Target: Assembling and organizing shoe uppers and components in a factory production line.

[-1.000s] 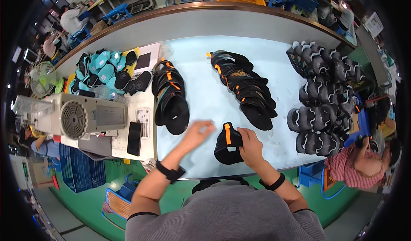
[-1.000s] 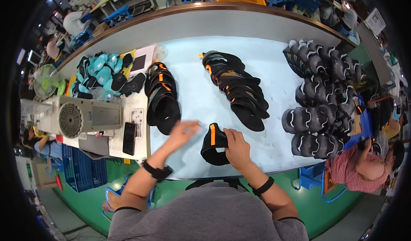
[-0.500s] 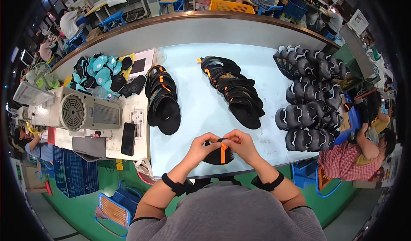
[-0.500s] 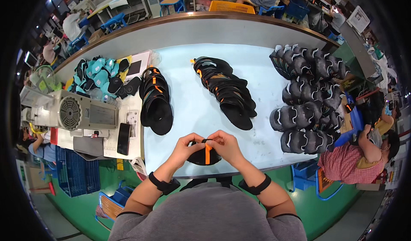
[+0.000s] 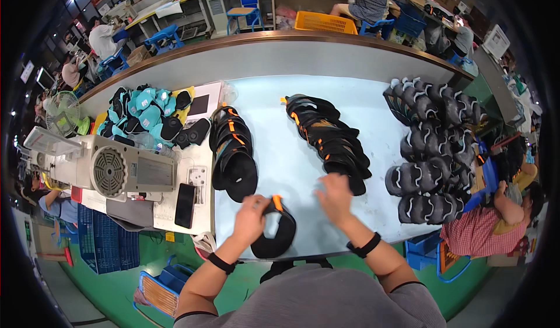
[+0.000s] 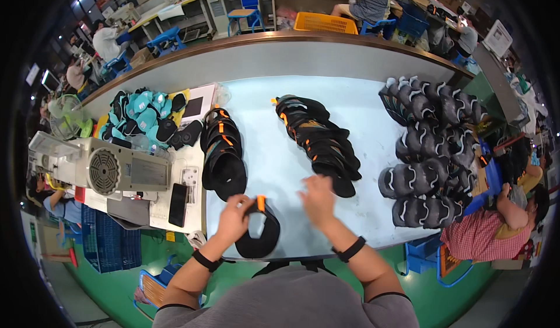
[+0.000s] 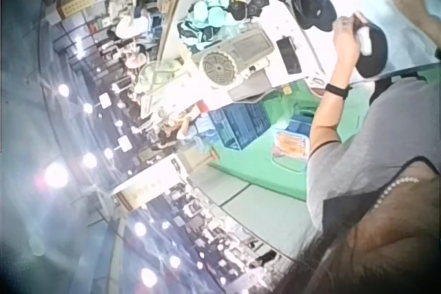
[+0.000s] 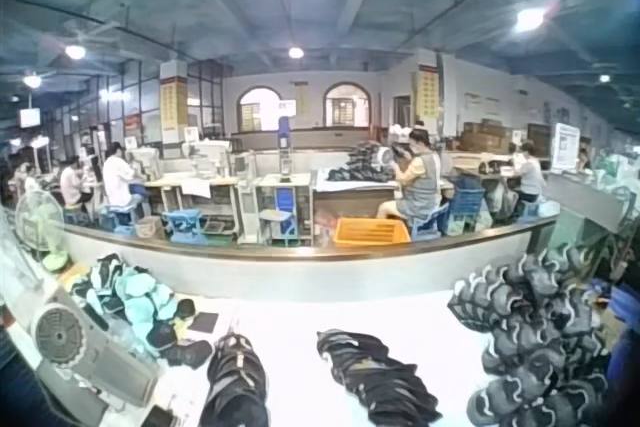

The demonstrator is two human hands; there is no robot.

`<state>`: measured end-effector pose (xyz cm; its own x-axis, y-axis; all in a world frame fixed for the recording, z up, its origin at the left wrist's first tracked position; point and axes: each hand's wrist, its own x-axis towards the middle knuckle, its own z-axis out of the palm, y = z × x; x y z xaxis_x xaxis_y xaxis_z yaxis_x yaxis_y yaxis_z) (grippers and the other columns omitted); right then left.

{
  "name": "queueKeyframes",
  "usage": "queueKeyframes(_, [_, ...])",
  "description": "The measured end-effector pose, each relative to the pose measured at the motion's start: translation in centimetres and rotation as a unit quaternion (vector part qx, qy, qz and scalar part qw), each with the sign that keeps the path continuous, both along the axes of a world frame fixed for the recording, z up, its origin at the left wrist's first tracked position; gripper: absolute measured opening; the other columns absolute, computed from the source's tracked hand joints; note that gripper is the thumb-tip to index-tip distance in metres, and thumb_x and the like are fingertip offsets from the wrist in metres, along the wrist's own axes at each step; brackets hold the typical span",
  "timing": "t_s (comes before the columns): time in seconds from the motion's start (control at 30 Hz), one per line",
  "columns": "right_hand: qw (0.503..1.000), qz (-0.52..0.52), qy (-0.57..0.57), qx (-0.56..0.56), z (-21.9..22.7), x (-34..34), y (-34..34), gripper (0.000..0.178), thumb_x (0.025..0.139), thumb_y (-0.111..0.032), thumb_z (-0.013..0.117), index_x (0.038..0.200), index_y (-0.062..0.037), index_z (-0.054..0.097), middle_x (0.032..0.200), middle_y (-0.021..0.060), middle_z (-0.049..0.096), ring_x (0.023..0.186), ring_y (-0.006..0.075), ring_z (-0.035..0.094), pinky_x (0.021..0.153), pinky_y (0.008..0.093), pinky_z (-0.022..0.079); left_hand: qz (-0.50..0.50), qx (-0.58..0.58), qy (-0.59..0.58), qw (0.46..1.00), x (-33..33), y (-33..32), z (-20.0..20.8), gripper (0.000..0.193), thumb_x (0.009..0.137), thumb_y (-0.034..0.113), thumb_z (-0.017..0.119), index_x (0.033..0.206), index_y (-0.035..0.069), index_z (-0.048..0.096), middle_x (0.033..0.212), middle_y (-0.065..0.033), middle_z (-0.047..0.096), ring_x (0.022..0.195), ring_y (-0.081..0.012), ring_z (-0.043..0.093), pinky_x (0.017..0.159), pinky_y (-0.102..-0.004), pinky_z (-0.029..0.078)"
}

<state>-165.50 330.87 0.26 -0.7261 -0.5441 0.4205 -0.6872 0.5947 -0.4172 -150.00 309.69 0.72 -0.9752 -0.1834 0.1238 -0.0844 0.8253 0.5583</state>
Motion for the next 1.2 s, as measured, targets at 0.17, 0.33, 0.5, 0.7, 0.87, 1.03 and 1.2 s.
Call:
queueKeyframes(0.17, [0.988,-0.095,0.035,0.120,-3.4,-9.5,4.9,0.033,0.068,-0.004,0.071,0.096,-0.0080,0.055,0.094,0.0088,0.053,0.089,0.0292,0.055,0.068,0.0420,0.048,0.184,-0.227,0.066,0.954,-5.8,-11.0,-3.8,0.041,0.079,0.001,0.056,0.119,0.010,0.054,0.113,-0.0179,0.053,0.103,-0.0349,0.052,0.085,-0.0458,0.041])
queueKeyframes(0.33, [0.996,0.010,-0.080,0.031,1.0,-6.3,5.4,0.018,0.071,0.000,0.063,0.086,-0.0033,0.053,0.084,0.0131,0.051,0.076,0.0331,0.056,0.064,0.0408,0.046,0.131,-0.222,0.067,0.964,-7.1,-11.0,0.5,0.058,0.071,0.012,0.074,0.124,0.008,0.051,0.124,-0.0170,0.047,0.112,-0.0348,0.047,0.093,-0.0470,0.037])
queueKeyframes(0.5, [0.973,0.049,-0.167,-0.152,3.3,1.9,4.6,0.018,0.070,0.008,0.060,0.085,-0.0003,0.056,0.079,0.0098,0.050,0.057,0.0199,0.049,0.052,0.0297,0.042,0.026,0.308,0.015,0.951,-6.6,0.3,0.0,0.023,0.085,0.019,0.067,0.103,0.005,0.065,0.092,-0.0058,0.064,0.087,-0.0208,0.058,0.083,-0.0326,0.043])
queueKeyframes(0.7, [0.832,0.070,-0.511,-0.205,4.2,3.0,6.5,0.031,0.087,-0.002,0.055,0.117,-0.0035,0.055,0.104,0.0097,0.061,0.086,0.0115,0.054,0.061,0.0232,0.044,0.058,0.710,-0.162,0.683,-6.5,4.8,1.1,0.013,0.089,0.015,0.063,0.097,0.004,0.064,0.087,0.0002,0.064,0.086,-0.0070,0.057,0.078,-0.0233,0.043])
queueKeyframes(0.87, [0.778,0.032,-0.593,-0.206,5.3,2.5,3.9,0.015,0.091,-0.006,0.057,0.105,-0.0023,0.061,0.090,0.0029,0.064,0.070,0.0083,0.054,0.059,0.0194,0.041,0.022,0.600,-0.133,0.788,-5.2,7.2,3.4,0.009,0.089,0.008,0.062,0.096,0.003,0.064,0.088,-0.0013,0.064,0.080,-0.0088,0.057,0.076,-0.0236,0.044])
queueKeyframes(1.03, [0.958,0.054,-0.260,-0.111,4.1,5.4,0.3,0.013,0.087,-0.016,0.067,0.089,-0.0041,0.061,0.072,0.0003,0.058,0.058,0.0064,0.049,0.051,0.0224,0.039,0.041,0.130,0.063,0.989,-3.3,7.9,3.1,0.010,0.082,0.005,0.064,0.080,0.002,0.054,0.068,-0.0014,0.050,0.064,-0.0100,0.049,0.065,-0.0272,0.041])
queueKeyframes(1.2, [0.628,-0.004,-0.720,-0.295,-2.5,3.0,-0.7,0.015,0.090,-0.018,0.063,0.091,-0.0034,0.061,0.071,-0.0016,0.052,0.058,0.0060,0.042,0.051,0.0203,0.032,-0.033,0.284,0.003,0.958,-1.4,4.9,0.1,0.046,0.081,0.010,0.069,0.123,0.001,0.052,0.110,-0.0134,0.056,0.096,-0.0219,0.060,0.081,-0.0324,0.048])
